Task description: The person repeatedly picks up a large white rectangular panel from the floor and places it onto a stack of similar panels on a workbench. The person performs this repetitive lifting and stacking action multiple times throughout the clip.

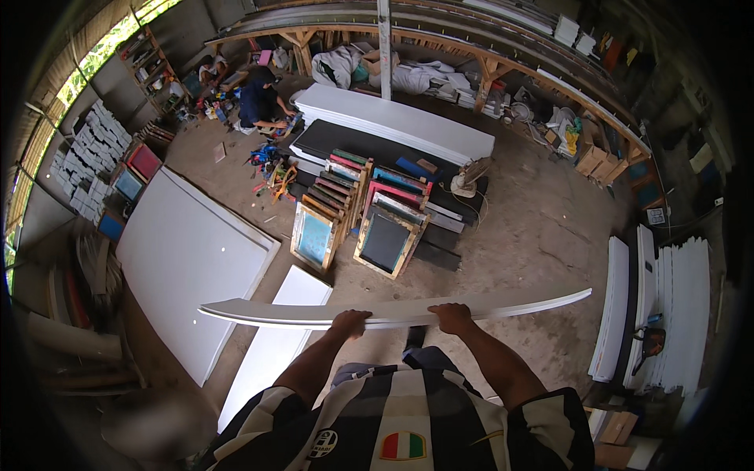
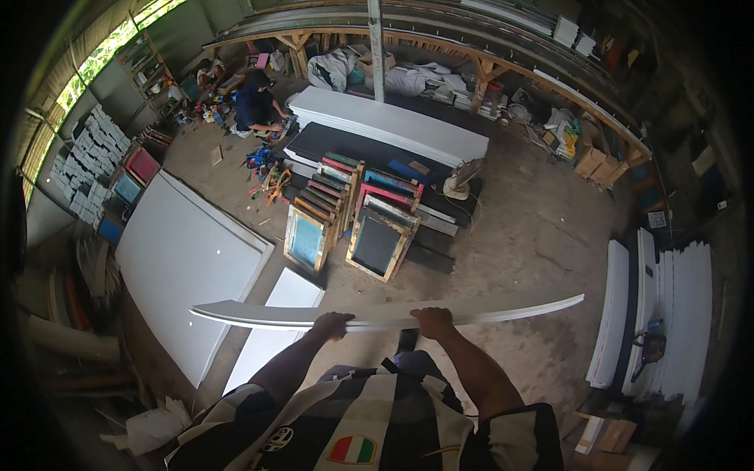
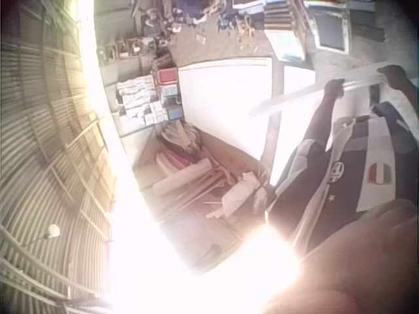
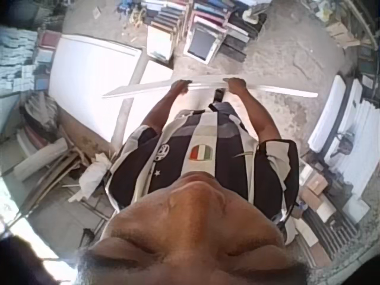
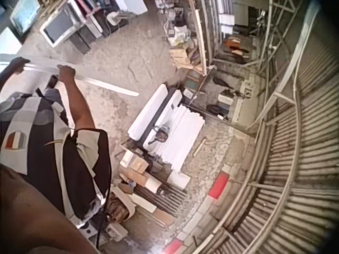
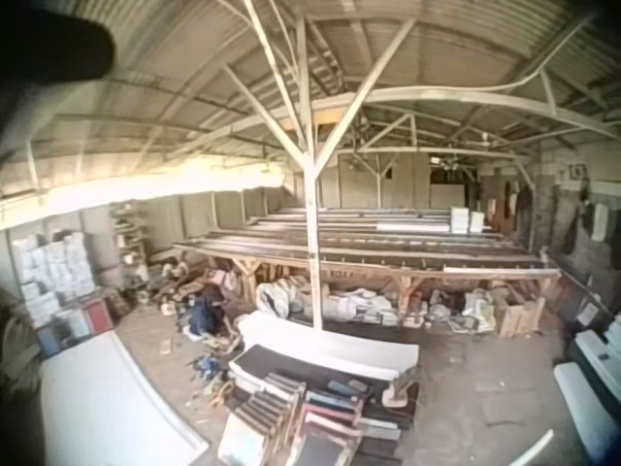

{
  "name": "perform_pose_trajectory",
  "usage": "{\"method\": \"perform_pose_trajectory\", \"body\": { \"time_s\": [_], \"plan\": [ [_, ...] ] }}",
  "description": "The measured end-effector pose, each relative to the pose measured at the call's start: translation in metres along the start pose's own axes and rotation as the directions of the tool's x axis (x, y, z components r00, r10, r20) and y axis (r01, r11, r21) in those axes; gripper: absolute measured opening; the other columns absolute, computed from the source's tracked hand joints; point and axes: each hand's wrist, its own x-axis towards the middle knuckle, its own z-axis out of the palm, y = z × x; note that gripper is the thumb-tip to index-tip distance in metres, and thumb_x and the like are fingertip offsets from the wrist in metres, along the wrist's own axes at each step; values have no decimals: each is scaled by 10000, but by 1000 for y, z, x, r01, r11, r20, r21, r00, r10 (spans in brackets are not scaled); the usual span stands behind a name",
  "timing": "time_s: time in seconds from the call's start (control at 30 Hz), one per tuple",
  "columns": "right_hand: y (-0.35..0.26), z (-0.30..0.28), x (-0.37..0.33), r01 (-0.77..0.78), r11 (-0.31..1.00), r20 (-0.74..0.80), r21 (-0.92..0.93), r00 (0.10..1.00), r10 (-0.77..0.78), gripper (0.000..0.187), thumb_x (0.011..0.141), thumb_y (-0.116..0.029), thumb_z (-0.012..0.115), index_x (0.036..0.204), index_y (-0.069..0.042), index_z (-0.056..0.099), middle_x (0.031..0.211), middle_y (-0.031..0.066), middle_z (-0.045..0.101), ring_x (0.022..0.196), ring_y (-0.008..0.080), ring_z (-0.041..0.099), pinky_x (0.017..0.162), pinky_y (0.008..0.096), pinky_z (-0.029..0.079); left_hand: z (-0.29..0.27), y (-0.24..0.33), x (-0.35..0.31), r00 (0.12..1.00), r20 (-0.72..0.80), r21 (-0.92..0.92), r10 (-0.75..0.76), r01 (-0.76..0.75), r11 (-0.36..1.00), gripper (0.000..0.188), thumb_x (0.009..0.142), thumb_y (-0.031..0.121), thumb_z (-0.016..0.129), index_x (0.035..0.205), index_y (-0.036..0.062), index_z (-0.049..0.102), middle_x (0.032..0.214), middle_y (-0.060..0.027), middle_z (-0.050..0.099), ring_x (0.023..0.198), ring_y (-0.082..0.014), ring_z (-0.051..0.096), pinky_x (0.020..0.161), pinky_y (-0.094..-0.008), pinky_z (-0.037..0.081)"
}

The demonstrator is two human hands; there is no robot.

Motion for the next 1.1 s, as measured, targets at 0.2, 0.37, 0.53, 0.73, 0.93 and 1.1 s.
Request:
{"method": "perform_pose_trajectory", "body": {
  "time_s": [0.2,0.37,0.53,0.73,0.93,1.1],
  "plan": [
    [83,-29,16,-63,994,-51,94,996,68,584,830,-140,656,1393,-291,623,1246,104,712,1111,333,692,926,503,548,-62,57,75,996,-37,82,83,-80,993,553,857,114,585,1403,199,595,1179,-145,728,1097,-354,695,911,-475,557],
    [122,-67,51,-77,991,-76,106,993,85,596,812,-167,685,1391,-295,625,1234,104,717,1102,329,697,920,495,555,-115,72,128,996,-14,113,93,-91,989,556,850,124,598,1402,192,600,1150,-160,733,1072,-351,704,883,-486,563],
    [140,-126,100,-89,994,-35,62,995,91,598,809,-170,691,1389,-302,627,1224,100,720,1096,321,700,925,487,559,-155,52,188,992,14,106,124,-125,986,559,842,130,600,1396,201,619,1115,-176,738,1059,-371,701,885,-506,566],
    [174,-205,153,-109,993,-80,44,990,112,582,823,-150,681,1380,-311,634,1170,121,736,1075,330,708,937,483,560,-241,61,254,987,-14,110,158,-155,982,560,826,85,605,1361,243,650,1096,-163,744,1025,-378,717,862,-501,581],
    [210,-298,204,-111,994,-197,-17,975,105,562,824,-147,636,1359,-315,652,1108,127,750,1010,334,726,883,492,575,-345,69,320,982,-5,129,187,-185,974,490,836,125,623,1312,234,655,1067,-148,747,1009,-362,721,850,-483,593],
    [247,-382,252,-114,990,-305,-84,949,83,581,800,-107,642,1346,-306,664,1029,134,761,960,334,739,852,484,584,-429,82,386,967,-124,238,222,-188,953,580,808,101,672,1367,249,632,1082,-147,745,1018,-352,724,869,-479,593]
  ]
}}
